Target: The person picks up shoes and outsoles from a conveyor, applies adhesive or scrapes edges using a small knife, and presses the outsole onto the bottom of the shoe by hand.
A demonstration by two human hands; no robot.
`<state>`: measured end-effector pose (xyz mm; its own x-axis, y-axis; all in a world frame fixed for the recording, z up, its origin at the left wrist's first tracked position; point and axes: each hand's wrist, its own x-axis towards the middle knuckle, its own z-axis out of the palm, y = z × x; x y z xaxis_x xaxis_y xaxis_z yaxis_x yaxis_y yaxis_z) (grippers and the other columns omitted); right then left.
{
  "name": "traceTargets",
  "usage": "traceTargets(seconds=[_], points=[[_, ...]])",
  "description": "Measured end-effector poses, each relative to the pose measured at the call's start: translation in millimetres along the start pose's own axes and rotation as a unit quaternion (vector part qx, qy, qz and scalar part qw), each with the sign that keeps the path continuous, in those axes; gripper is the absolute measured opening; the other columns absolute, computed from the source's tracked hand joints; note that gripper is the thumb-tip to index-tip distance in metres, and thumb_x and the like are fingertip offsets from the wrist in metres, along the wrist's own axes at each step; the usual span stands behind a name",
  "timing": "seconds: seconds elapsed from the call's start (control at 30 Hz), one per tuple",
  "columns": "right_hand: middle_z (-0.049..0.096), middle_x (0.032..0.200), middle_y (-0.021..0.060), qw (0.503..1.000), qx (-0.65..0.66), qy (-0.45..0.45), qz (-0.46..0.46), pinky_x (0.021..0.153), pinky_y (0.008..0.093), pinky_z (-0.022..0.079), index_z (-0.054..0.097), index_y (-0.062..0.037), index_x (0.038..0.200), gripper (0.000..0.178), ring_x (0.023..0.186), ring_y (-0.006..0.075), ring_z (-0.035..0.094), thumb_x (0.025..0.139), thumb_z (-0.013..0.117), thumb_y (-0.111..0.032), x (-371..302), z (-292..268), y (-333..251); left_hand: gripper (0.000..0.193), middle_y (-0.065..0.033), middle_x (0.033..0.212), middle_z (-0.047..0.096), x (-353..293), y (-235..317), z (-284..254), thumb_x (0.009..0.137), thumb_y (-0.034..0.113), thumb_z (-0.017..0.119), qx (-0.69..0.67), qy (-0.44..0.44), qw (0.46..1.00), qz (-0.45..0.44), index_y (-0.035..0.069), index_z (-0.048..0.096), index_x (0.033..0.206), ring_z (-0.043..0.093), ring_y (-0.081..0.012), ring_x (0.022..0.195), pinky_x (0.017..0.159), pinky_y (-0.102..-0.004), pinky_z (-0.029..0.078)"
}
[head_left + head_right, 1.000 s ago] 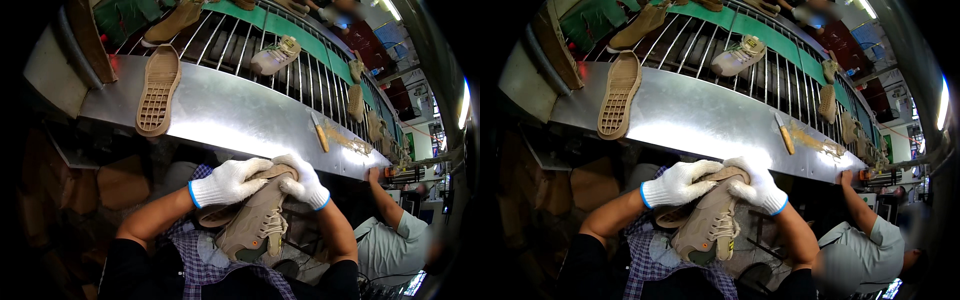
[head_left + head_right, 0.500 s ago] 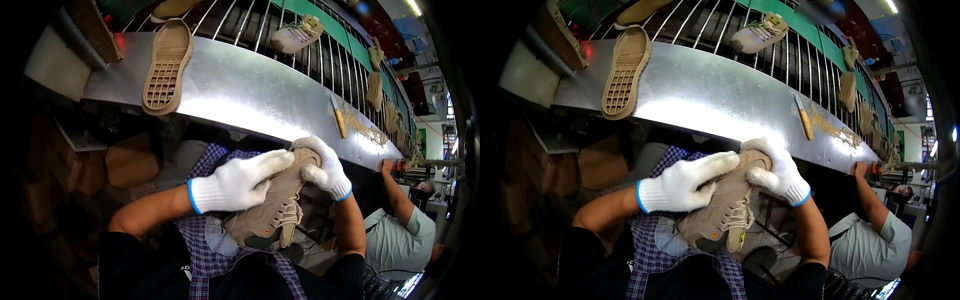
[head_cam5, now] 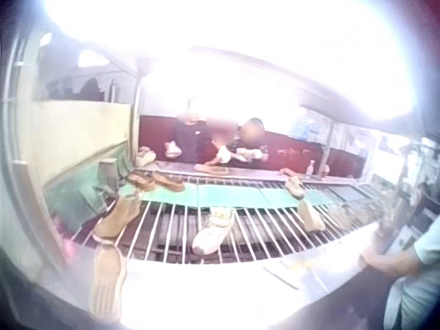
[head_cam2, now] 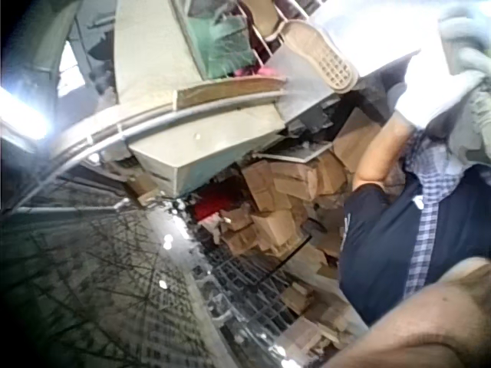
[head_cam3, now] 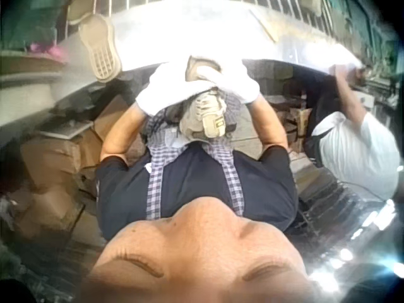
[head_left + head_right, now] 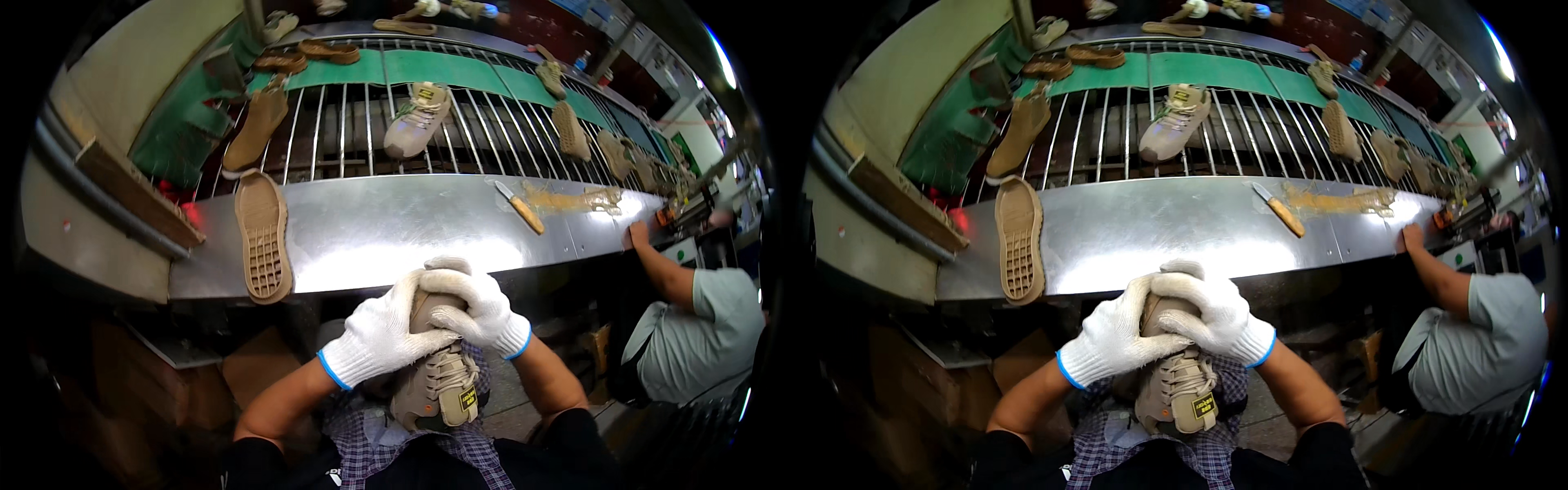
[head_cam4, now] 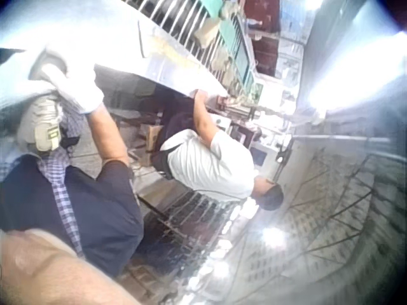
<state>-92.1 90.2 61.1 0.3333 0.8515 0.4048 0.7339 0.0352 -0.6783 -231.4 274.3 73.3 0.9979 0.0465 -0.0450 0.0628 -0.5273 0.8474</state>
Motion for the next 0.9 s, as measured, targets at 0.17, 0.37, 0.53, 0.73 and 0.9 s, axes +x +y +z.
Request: traceTargets(seconds=[0.17, 0.37, 0.53, 0.73, 0.9], points=[[0.06, 0.146, 0.0256, 0.999, 0.011, 0.008, -0.036, 0.105, 0.045, 0.058, 0.066, -0.0035, 0.14, 0.062, 0.128, 0.0369, 0.067, 0.087, 0.089, -0.027, 4.8, 3.3, -1.9, 0.098, -0.0298, 0.119, 0.075, -4.2, -12.5, 7.1, 0.087, 0.048, 0.089, -0.008, 0.069, 0.995, 0.074, -0.006, 0.041, 0.153, 0.08, -0.0392, 0.103, 0.085, -0.0452, 0.068], [0.055, 0.149, 0.0256, 0.987, 0.086, 0.131, -0.021, 0.111, 0.0452, 0.054, 0.059, -0.002, 0.148, 0.07, 0.135, 0.0364, 0.062, 0.088, 0.088, -0.022, -4.2, 24.4, 2.0, 0.096, -0.0256, 0.132, 0.071, -6.8, 1.0, -4.2, 0.084, 0.041, 0.094, 0.007, 0.062, 0.998, 0.034, -0.004, 0.045, 0.152, 0.076, -0.0352, 0.116, 0.1, -0.0427, 0.063], [0.063, 0.14, 0.0223, 0.978, 0.189, 0.086, 0.031, 0.11, 0.0444, 0.053, 0.077, -0.0033, 0.113, 0.023, 0.128, 0.0337, 0.064, 0.092, 0.078, -0.013, 2.1, 18.8, 4.9, 0.096, -0.025, 0.134, 0.071, -6.4, 7.0, -1.9, 0.083, 0.039, 0.095, -0.015, 0.049, 0.999, -0.006, -0.004, 0.045, 0.154, 0.074, -0.0326, 0.121, 0.102, -0.0421, 0.061], [0.06, 0.148, 0.019, 0.931, 0.343, 0.069, 0.103, 0.119, 0.0437, 0.047, 0.04, -0.0032, 0.164, 0.069, 0.138, 0.0284, 0.059, 0.104, 0.07, -0.022, 11.1, 3.3, 1.6, 0.094, -0.0253, 0.137, 0.07, -6.2, 8.9, -7.7, 0.083, 0.04, 0.095, -0.017, 0.068, 0.997, 0.025, -0.005, 0.048, 0.152, 0.074, -0.0303, 0.12, 0.103, -0.0415, 0.06], [0.042, 0.166, 0.024, 0.945, 0.304, -0.024, 0.114, 0.124, 0.0455, 0.042, 0.018, -0.0046, 0.173, 0.103, 0.152, 0.032, 0.046, 0.094, 0.081, -0.025, 6.8, -13.4, 0.6, 0.099, -0.0245, 0.146, 0.063, -5.2, 0.1, -8.1, 0.082, 0.037, 0.096, -0.032, 0.065, 0.996, 0.044, -0.006, 0.043, 0.154, 0.065, -0.0292, 0.133, 0.113, -0.0438, 0.053]])
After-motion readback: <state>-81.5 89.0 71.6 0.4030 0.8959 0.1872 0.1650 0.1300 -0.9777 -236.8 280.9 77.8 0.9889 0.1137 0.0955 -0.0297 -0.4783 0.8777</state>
